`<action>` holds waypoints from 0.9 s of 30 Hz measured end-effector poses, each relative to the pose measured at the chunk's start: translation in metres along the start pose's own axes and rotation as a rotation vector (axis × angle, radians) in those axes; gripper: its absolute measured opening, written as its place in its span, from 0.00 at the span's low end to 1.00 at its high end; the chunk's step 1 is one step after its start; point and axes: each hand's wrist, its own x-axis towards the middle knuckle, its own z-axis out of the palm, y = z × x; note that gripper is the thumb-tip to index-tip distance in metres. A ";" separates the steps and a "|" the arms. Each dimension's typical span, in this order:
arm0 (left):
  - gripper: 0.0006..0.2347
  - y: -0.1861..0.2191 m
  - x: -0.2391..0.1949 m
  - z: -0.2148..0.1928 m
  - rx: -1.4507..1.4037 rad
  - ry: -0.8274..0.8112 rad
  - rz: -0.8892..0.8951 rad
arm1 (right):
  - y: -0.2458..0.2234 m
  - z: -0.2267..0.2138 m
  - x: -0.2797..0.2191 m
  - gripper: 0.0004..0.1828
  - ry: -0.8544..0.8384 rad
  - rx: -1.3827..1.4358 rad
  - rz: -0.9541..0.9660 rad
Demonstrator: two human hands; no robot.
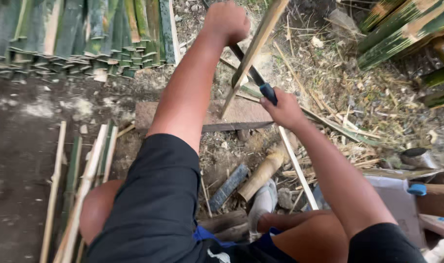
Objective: The person sits on the ground and uses a knife to split and sharpen bamboo sticks. They repeatedly hold a stick against a wooden block and shave the end to a point, then place the finished sticks into a pile.
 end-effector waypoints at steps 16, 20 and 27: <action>0.19 -0.009 -0.001 -0.002 0.169 -0.187 0.010 | 0.033 0.029 0.032 0.21 0.052 0.014 -0.066; 0.24 -0.004 0.014 -0.019 0.205 -0.139 0.056 | 0.022 0.009 0.019 0.19 0.028 0.050 -0.075; 0.26 -0.014 0.008 -0.038 0.195 -0.033 0.034 | -0.003 -0.041 -0.036 0.14 0.015 0.173 -0.174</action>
